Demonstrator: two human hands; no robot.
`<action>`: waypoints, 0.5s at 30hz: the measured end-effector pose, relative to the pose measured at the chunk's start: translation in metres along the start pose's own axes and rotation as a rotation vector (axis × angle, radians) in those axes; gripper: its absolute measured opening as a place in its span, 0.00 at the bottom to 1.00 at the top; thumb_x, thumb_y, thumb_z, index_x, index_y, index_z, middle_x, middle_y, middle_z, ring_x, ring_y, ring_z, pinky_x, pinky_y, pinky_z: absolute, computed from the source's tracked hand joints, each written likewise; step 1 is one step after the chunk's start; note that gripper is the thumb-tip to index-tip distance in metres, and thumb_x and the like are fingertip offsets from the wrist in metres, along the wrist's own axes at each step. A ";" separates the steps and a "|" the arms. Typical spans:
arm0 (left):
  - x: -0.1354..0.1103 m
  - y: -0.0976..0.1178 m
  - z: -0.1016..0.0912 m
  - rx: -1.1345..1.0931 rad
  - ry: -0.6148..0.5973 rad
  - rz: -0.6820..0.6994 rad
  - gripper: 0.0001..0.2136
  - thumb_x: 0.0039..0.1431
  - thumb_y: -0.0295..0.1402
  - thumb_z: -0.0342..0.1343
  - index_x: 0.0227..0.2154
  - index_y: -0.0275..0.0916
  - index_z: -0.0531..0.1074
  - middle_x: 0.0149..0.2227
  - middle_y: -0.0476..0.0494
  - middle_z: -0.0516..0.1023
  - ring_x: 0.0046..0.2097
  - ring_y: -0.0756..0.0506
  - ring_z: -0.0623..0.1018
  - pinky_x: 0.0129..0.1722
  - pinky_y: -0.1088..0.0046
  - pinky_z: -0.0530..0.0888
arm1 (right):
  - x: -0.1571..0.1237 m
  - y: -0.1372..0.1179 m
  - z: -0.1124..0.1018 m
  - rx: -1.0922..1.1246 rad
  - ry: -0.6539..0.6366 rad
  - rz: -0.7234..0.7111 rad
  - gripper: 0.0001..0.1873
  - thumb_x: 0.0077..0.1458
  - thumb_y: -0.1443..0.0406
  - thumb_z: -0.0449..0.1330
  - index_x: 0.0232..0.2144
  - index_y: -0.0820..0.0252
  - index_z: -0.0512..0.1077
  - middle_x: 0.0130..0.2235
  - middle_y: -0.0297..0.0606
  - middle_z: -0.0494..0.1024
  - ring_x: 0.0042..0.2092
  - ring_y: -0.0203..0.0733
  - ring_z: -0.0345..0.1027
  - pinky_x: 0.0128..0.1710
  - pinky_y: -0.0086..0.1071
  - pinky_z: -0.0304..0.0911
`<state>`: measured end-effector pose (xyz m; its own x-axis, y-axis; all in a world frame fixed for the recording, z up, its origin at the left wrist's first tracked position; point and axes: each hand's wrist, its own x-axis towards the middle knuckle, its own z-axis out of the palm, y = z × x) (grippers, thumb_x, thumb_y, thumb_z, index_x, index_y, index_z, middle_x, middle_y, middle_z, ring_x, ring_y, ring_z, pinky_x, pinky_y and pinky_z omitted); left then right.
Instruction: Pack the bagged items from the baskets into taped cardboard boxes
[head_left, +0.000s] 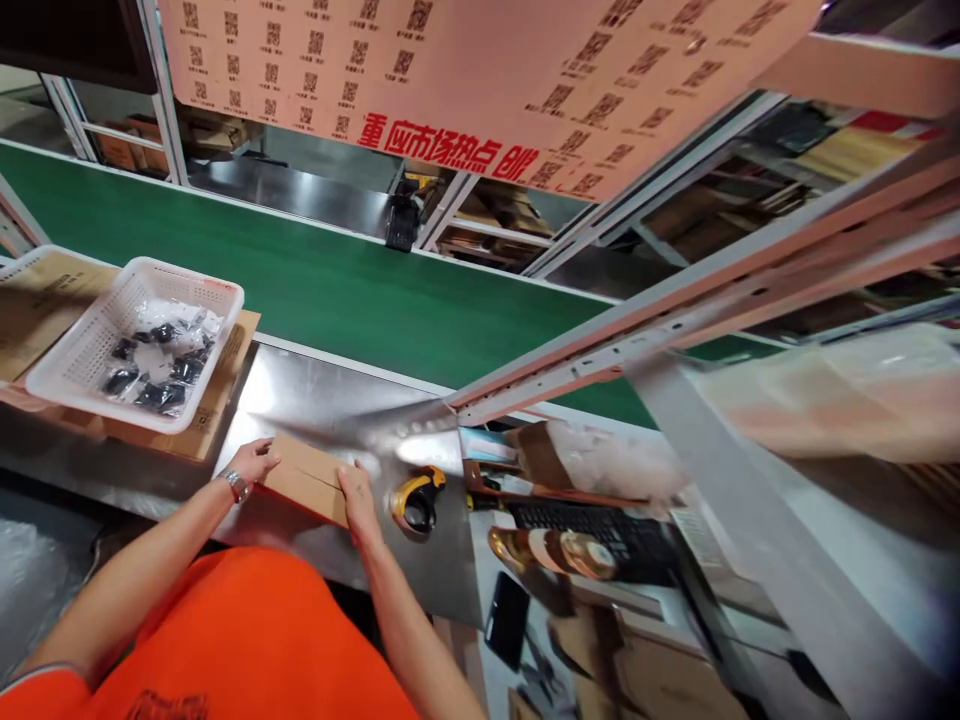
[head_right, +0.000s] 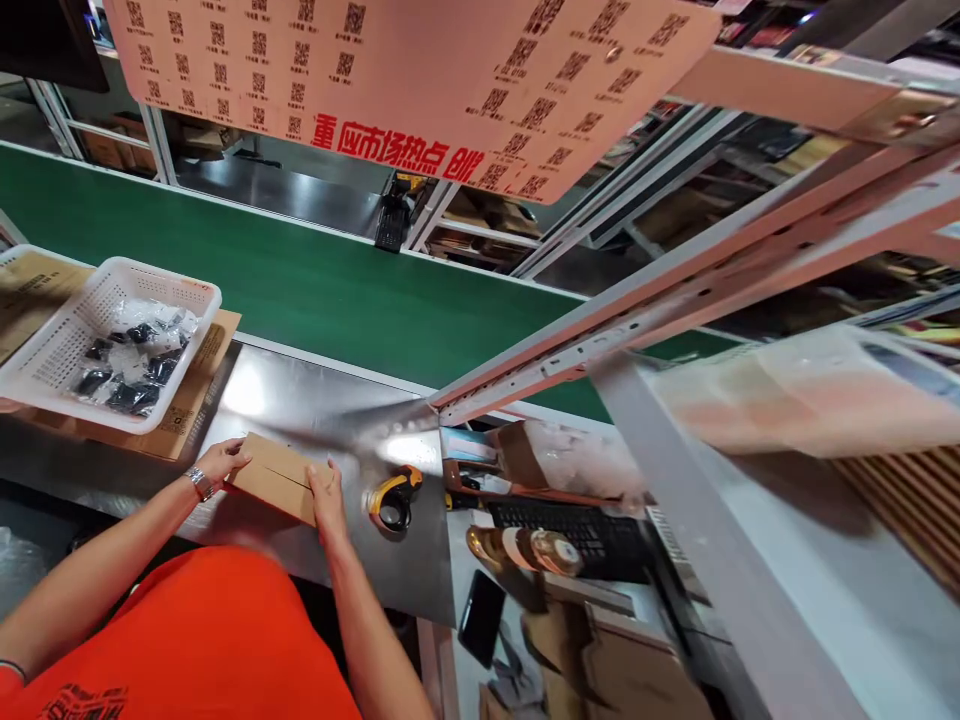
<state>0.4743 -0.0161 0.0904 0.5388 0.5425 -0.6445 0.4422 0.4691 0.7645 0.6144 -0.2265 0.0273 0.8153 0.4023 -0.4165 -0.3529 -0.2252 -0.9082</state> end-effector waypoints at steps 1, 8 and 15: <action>-0.002 0.002 0.001 0.005 0.003 -0.011 0.25 0.50 0.35 0.74 0.52 0.36 0.82 0.46 0.35 0.88 0.44 0.37 0.87 0.40 0.61 0.85 | -0.002 0.002 0.004 -0.025 0.036 -0.018 0.46 0.48 0.41 0.71 0.64 0.53 0.70 0.55 0.46 0.84 0.53 0.57 0.80 0.50 0.44 0.75; -0.011 -0.012 -0.005 0.048 0.023 -0.013 0.22 0.47 0.40 0.74 0.45 0.36 0.86 0.34 0.41 0.87 0.37 0.40 0.85 0.30 0.69 0.81 | 0.000 -0.004 0.011 -0.070 0.010 -0.049 0.41 0.48 0.39 0.70 0.55 0.58 0.75 0.46 0.43 0.85 0.45 0.54 0.78 0.44 0.41 0.73; -0.003 -0.023 -0.012 0.121 0.038 0.102 0.19 0.49 0.42 0.72 0.41 0.35 0.86 0.30 0.44 0.85 0.36 0.43 0.83 0.32 0.73 0.77 | 0.006 0.002 0.015 -0.108 0.007 -0.081 0.34 0.51 0.37 0.67 0.48 0.53 0.76 0.41 0.39 0.85 0.44 0.53 0.78 0.44 0.41 0.72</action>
<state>0.4542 -0.0205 0.0743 0.5587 0.6101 -0.5618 0.4711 0.3240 0.8204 0.6112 -0.2110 0.0228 0.8424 0.4172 -0.3411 -0.2342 -0.2867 -0.9290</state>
